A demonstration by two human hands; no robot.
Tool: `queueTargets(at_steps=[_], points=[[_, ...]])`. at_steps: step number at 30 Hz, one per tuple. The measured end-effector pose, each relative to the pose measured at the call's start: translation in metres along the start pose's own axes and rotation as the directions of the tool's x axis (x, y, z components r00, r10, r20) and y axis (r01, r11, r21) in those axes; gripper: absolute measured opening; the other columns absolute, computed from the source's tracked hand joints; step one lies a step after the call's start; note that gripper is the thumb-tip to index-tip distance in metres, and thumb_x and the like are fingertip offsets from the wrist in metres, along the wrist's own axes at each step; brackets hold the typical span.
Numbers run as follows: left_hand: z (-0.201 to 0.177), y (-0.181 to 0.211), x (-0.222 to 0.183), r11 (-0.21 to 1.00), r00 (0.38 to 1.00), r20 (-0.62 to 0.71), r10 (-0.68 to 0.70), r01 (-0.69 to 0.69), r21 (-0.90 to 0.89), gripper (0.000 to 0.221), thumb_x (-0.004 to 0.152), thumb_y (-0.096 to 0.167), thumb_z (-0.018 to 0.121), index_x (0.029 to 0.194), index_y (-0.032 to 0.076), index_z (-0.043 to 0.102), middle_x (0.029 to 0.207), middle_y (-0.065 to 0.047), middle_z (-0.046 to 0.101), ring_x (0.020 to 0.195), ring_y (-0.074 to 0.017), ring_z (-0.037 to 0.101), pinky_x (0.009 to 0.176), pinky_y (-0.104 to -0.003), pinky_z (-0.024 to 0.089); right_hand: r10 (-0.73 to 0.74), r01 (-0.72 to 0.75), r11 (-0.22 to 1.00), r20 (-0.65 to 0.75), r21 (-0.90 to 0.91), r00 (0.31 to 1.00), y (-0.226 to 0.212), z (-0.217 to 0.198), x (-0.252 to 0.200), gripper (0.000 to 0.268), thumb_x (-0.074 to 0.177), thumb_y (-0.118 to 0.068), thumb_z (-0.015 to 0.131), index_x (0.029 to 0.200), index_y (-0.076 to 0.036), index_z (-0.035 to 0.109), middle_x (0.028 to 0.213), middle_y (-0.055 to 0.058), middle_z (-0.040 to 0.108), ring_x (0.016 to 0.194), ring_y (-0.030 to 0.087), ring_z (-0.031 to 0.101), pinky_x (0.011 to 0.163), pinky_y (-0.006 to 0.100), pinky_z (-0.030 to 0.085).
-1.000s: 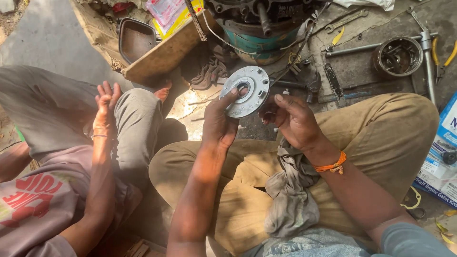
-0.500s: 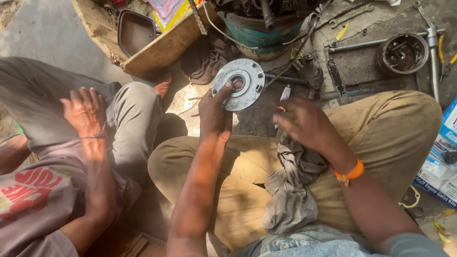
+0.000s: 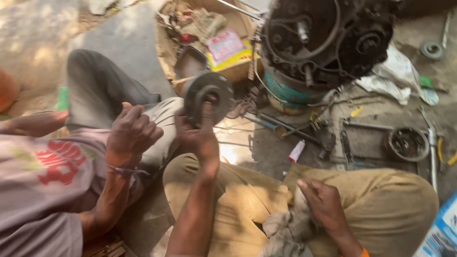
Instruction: The recorder is repairing or assembling a motorcycle engine component, involving cleaning and applying sealant.
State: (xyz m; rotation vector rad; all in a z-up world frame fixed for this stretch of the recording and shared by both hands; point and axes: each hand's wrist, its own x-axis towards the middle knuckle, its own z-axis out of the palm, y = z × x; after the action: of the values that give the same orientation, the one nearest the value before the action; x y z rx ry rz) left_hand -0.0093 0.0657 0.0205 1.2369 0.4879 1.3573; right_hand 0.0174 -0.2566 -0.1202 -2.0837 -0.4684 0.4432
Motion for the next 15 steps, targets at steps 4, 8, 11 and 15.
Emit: queueTargets(at_steps=[4,8,11,15], points=[[0.001,-0.021,-0.008,0.976,0.974,0.097,-0.205,0.196,0.095,0.024,0.092,0.007,0.079,0.107,0.001,0.062,0.099,-0.005,0.071,0.086,-0.0078,0.065,0.078,-0.023,0.053,-0.013,-0.066,0.943,0.234,0.325,0.972,0.048,0.013,-0.002,0.051,0.108,-0.033,0.054,0.076,0.005,0.057,0.073,0.018,0.058,0.070,0.020,0.049,0.065,0.037,0.044],[0.013,-0.025,-0.029,0.987,0.939,0.302,-0.163,0.152,0.059,0.024,0.092,0.006,0.080,0.107,0.001,0.062,0.099,-0.005,0.068,0.089,-0.0080,0.064,0.080,-0.023,0.053,-0.228,-0.092,0.771,0.409,0.630,0.884,0.026,0.041,-0.018,0.043,0.099,-0.036,0.047,0.113,-0.002,0.070,0.112,0.013,0.072,0.110,0.022,0.067,0.100,0.035,0.050],[0.014,-0.016,-0.039,0.987,0.896,0.442,-0.040,-0.033,0.156,0.026,0.090,0.004,0.080,0.110,0.000,0.064,0.101,-0.005,0.069,0.091,-0.0104,0.065,0.081,-0.023,0.053,-0.405,0.447,0.894,0.488,0.033,0.774,0.015,0.055,-0.038,0.052,0.096,-0.033,0.061,0.136,-0.002,0.052,0.128,0.014,0.054,0.123,0.022,0.053,0.101,0.032,0.042],[-0.009,-0.037,-0.052,0.970,0.806,0.592,0.015,-0.155,0.187,0.039,0.084,0.003,0.075,0.121,-0.003,0.064,0.104,-0.011,0.071,0.091,-0.0174,0.068,0.076,-0.026,0.057,-0.760,0.834,0.511,0.342,-0.209,0.552,0.052,0.068,-0.033,0.034,0.104,-0.018,0.057,0.136,-0.008,0.063,0.129,0.014,0.067,0.125,0.029,0.064,0.105,0.039,0.049]])
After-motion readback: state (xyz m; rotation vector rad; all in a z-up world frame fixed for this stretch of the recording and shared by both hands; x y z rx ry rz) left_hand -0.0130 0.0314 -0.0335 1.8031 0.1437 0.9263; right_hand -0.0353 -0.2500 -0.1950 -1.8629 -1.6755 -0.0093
